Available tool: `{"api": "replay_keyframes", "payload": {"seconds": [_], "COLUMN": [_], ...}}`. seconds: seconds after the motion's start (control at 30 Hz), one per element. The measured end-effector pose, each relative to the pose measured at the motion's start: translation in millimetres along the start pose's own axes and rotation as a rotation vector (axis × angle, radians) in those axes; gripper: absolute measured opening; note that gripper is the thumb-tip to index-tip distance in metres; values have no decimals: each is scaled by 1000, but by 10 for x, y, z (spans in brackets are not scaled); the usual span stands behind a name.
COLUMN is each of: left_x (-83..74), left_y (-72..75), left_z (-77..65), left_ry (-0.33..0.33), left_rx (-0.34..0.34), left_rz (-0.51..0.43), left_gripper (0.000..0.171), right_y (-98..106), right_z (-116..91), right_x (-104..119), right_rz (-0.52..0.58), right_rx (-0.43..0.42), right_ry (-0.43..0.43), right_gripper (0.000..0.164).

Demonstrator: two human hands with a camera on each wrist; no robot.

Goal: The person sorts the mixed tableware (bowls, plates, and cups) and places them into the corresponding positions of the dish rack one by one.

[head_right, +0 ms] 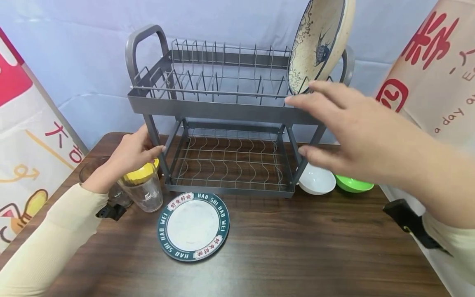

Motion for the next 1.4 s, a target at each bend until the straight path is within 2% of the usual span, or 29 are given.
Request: {"api": "replay_keyframes", "payload": {"seconds": [0.1, 0.3, 0.47, 0.63, 0.87, 1.1, 1.2, 1.4], "left_x": [4, -9, -4, 7, 5, -2, 4, 16], "left_y": [6, 31, 42, 26, 10, 2, -1, -10], "left_z": [-6, 16, 23, 34, 25, 22, 18, 17], "left_ry": [-8, -15, -10, -20, -21, -21, -20, -16], "left_rx": [-1, -8, -9, -16, -12, -10, -7, -5], "left_rz": [3, 5, 11, 15, 13, 19, 21, 19], "left_gripper": [39, 41, 39, 37, 36, 36, 37, 37], "right_y": [-139, -6, -125, -400, -769, -1004, -1092, -1345], "right_z": [-63, -129, -151, -230, -378, -459, -453, -439], "right_x": [86, 798, 1094, 1207, 1326, 1390, 1375, 1321], "right_rz": [16, 123, 117, 155, 197, 223, 244, 287], "right_rx": [30, 62, 174, 281, 341, 333, 353, 455], "right_ry": [53, 139, 169, 177, 200, 228, 210, 144], "right_gripper": [100, 67, 63, 68, 65, 64, 63, 60]}}
Point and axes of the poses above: each hand's wrist, its own z-axis towards the middle knuckle, its own y-axis out of the back of the hand, x = y × z, the point moved 5 cm from there along z, towards the middle knuckle, and after that the axes turned 15 degrees about -y, right-handed, at the moved point
